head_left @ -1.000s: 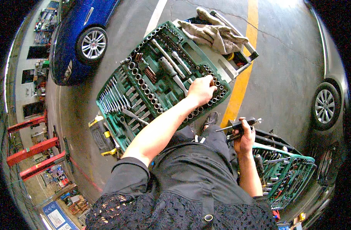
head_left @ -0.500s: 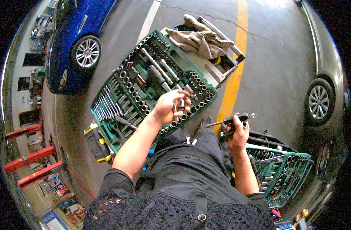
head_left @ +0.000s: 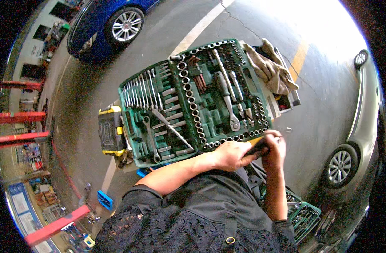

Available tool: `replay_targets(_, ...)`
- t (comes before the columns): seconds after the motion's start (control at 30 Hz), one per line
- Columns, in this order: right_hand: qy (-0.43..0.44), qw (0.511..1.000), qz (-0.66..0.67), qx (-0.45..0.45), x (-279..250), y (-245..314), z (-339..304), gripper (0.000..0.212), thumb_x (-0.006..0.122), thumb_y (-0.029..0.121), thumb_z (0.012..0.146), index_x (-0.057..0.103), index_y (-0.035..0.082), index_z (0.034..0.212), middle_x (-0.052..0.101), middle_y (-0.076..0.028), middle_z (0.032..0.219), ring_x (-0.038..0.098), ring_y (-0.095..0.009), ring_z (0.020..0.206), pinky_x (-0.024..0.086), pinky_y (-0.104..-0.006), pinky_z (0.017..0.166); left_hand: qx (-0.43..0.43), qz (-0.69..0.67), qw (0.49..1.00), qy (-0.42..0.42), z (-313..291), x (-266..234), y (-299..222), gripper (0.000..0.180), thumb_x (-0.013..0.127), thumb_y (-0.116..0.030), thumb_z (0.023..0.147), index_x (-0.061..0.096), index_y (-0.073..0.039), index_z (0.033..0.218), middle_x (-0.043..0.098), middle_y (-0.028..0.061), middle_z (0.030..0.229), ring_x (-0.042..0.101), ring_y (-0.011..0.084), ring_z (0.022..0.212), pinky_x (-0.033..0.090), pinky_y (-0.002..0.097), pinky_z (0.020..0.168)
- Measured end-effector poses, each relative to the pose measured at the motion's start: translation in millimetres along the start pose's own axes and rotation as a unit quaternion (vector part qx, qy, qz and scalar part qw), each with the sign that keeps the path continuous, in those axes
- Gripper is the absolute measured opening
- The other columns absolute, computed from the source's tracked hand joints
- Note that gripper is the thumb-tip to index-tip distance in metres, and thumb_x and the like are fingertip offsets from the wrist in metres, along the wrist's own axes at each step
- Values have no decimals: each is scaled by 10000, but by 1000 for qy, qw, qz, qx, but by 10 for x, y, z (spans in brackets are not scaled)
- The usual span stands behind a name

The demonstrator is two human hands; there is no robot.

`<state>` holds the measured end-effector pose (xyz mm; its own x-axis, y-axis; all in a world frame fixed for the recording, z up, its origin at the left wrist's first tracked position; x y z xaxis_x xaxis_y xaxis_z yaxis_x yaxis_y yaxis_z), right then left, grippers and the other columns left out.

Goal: The person organizes a large set of tools in a green toolbox. They pick up various sockets, wrenches, and ratchets, inspect them, and place them into designated slots within the case.

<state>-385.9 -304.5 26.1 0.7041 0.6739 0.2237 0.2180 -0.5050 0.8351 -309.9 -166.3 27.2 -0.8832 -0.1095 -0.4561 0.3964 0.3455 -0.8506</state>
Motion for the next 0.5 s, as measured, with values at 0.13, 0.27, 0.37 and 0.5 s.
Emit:
replay_targets(0.13,-121,969,134,-169,-446,347,114,126,570,120,907,495,92,809,408,16,580,388,-82,492,343,-238,475,25,-38,998,-42,-194,-49,286,312,533,-358,890,553,-48,921,614,203,800,610,414,765,485,490,662)
replay_targets(0.27,-106,981,-114,-113,-278,256,-157,195,579,120,902,574,27,1073,449,16,621,397,-74,499,329,-230,465,27,-149,979,-134,-230,-206,466,364,556,-361,892,618,-5,937,587,213,706,603,333,635,458,414,588)
replay_targets(0.37,-17,988,-148,-41,187,-74,-395,346,596,87,859,559,15,1196,504,35,625,438,-55,512,348,-210,470,5,-211,966,-147,-205,-261,465,394,513,-366,931,595,16,877,549,199,635,557,233,567,433,389,547)
replay_targets(0.5,-3,983,-178,-43,504,-504,-502,79,644,82,836,642,27,892,563,29,679,480,-39,572,381,-200,518,8,-292,941,-172,-228,-223,553,419,468,-369,961,567,9,810,571,152,650,554,193,616,445,379,591)
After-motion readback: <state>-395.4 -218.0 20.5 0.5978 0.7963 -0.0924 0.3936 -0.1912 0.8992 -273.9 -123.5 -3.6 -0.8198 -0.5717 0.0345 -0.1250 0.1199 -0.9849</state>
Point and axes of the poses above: each hand's wrist, its own z-axis towards the middle knuckle, its own x-axis out of the palm, y = z × x, the point moved 4 cm from there along z, towards the middle knuckle
